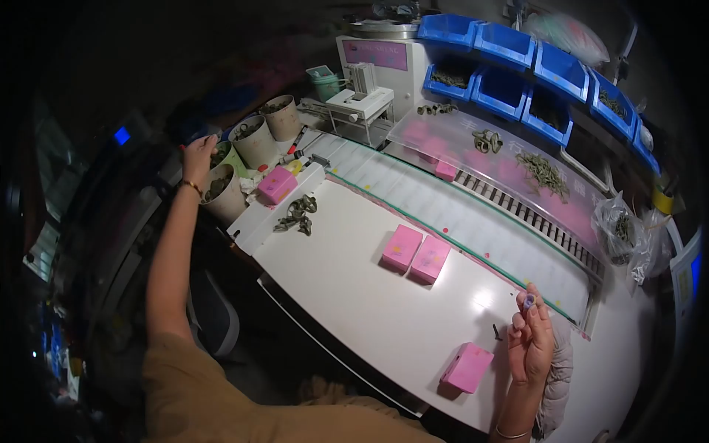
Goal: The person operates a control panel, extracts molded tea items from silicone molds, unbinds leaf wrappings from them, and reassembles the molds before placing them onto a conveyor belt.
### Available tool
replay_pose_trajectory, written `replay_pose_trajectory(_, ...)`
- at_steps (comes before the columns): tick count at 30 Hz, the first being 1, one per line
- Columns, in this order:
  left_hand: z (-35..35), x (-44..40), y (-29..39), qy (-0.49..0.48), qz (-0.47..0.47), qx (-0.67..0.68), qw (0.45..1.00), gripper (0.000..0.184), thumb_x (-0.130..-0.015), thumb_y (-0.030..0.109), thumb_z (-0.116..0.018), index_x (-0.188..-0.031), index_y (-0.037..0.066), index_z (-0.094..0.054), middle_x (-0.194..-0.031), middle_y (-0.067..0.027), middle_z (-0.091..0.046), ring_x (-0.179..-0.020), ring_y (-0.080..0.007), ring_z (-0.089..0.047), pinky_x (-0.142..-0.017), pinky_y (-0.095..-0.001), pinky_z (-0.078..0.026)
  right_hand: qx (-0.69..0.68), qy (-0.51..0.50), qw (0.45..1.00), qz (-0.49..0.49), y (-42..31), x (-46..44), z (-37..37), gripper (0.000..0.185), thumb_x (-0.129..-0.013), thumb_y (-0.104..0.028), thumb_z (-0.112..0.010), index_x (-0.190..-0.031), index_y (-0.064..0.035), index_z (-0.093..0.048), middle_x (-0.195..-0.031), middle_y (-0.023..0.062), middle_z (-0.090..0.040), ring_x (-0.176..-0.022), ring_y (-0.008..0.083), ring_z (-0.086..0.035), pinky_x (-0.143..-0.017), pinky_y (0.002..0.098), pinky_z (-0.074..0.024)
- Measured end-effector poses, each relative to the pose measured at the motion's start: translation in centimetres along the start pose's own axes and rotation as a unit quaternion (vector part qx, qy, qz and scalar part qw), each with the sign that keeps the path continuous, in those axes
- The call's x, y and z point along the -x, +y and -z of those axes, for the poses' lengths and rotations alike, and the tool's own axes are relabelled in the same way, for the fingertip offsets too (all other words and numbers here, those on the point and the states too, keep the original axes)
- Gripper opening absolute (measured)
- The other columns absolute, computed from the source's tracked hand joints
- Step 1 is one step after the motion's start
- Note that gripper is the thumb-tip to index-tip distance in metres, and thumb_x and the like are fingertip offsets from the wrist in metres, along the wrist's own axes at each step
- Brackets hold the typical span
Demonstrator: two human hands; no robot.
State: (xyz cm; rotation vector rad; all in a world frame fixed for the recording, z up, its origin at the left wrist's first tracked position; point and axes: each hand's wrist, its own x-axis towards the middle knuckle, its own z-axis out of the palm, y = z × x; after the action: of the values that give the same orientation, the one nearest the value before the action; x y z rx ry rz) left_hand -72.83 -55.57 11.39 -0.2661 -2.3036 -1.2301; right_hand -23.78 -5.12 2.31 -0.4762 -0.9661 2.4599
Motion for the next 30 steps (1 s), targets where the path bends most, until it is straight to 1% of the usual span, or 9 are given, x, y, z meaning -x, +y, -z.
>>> replay_pose_trajectory(1,0.8,-3.0,-3.7,-0.004,-0.007,-0.051,0.999,0.036,-0.095,0.034,-0.064,-0.107,0.001,-0.071,-0.084,-0.0069,-0.071,-0.067,-0.0106,-0.061,-0.063,-0.0247,-0.048,0.011,0.003,1.000,0.001,0.0,0.0,-0.1,0.044,-0.104,-0.011,-0.049,-0.144,0.0007,-0.039,-0.111,0.0090,-0.062,-0.070,0.0072,-0.053,-0.059,0.0168,-0.0469)
replay_pose_trajectory(3,2.0,-2.8,0.8,-0.050,0.210,-0.022,0.976,0.035,-0.098,0.035,-0.060,-0.109,0.002,-0.067,-0.082,-0.0063,-0.069,-0.059,-0.0092,-0.055,-0.052,-0.0254,-0.044,0.023,-0.002,1.000,-0.003,0.1,-0.1,0.2,0.045,-0.105,-0.013,-0.048,-0.146,0.0007,-0.038,-0.110,0.0069,-0.059,-0.069,0.0065,-0.048,-0.058,0.0167,-0.0427)
replay_pose_trajectory(7,1.0,-3.1,1.5,-0.034,0.202,0.219,0.954,0.022,-0.099,0.027,-0.059,-0.105,0.006,-0.062,-0.079,-0.0039,-0.064,-0.053,-0.0084,-0.047,-0.044,-0.0257,-0.038,0.017,-0.015,1.000,-0.003,0.2,-0.4,1.4,0.046,-0.105,-0.019,-0.048,-0.145,0.0028,-0.039,-0.105,0.0067,-0.059,-0.067,0.0059,-0.047,-0.055,0.0174,-0.0412)
replay_pose_trajectory(10,-2.3,0.0,7.3,0.027,0.326,0.510,0.795,0.010,-0.093,0.005,-0.064,-0.092,0.005,-0.054,-0.079,-0.0049,-0.055,-0.053,-0.0091,-0.043,-0.055,-0.0258,-0.042,0.022,-0.009,1.000,0.007,0.1,-0.2,0.9,0.047,-0.105,-0.019,-0.046,-0.146,0.0032,-0.038,-0.105,0.0068,-0.059,-0.068,0.0059,-0.045,-0.056,0.0178,-0.0398)
replay_pose_trajectory(12,-5.4,3.3,9.3,-0.040,0.350,0.618,0.703,0.023,-0.090,-0.009,-0.051,-0.113,-0.006,-0.051,-0.087,-0.0096,-0.053,-0.072,-0.0190,-0.052,-0.072,-0.0356,-0.050,0.034,-0.002,0.999,0.009,-0.1,0.3,-0.1,0.047,-0.105,-0.018,-0.046,-0.146,0.0034,-0.038,-0.106,0.0068,-0.060,-0.069,0.0060,-0.045,-0.057,0.0180,-0.0399)
replay_pose_trajectory(15,-10.1,12.4,15.7,-0.246,0.247,0.600,0.720,0.033,-0.085,-0.016,-0.040,-0.118,-0.012,-0.048,-0.111,-0.0158,-0.052,-0.113,-0.0305,-0.056,-0.111,-0.0435,-0.044,0.082,-0.001,0.996,0.021,-0.5,1.1,-1.2,0.045,-0.103,-0.013,-0.046,-0.145,0.0039,-0.040,-0.111,0.0099,-0.061,-0.072,0.0065,-0.047,-0.061,0.0186,-0.0415)
replay_pose_trajectory(17,-12.1,18.3,20.0,-0.371,0.237,0.548,0.711,0.024,-0.099,-0.002,-0.044,-0.122,-0.010,-0.048,-0.119,-0.0188,-0.059,-0.116,-0.0278,-0.060,-0.111,-0.0377,-0.045,0.129,0.008,0.991,0.020,-0.8,2.3,-2.6,0.044,-0.100,-0.009,-0.051,-0.142,0.0039,-0.045,-0.113,0.0112,-0.063,-0.078,0.0079,-0.053,-0.066,0.0186,-0.0440)
replay_pose_trajectory(23,-16.4,32.6,27.0,-0.541,0.213,0.524,0.623,0.028,-0.095,0.006,-0.063,-0.121,-0.001,-0.057,-0.123,-0.0172,-0.065,-0.091,-0.0102,-0.062,-0.080,-0.0245,-0.050,0.240,0.002,0.966,0.098,-0.4,5.5,-3.6,0.028,-0.092,0.001,-0.061,-0.120,-0.0002,-0.055,-0.122,0.0151,-0.065,-0.100,0.0137,-0.063,-0.086,0.0259,-0.0508)
replay_pose_trajectory(30,-17.9,38.4,29.3,-0.590,0.264,0.563,0.516,0.026,-0.097,0.004,-0.060,-0.123,-0.001,-0.059,-0.122,-0.0160,-0.065,-0.095,-0.0148,-0.065,-0.089,-0.0289,-0.055,0.216,0.035,0.962,0.162,0.8,7.6,-2.9,0.027,-0.092,0.008,-0.061,-0.118,0.0021,-0.057,-0.125,0.0134,-0.062,-0.108,0.0146,-0.061,-0.097,0.0293,-0.0493)
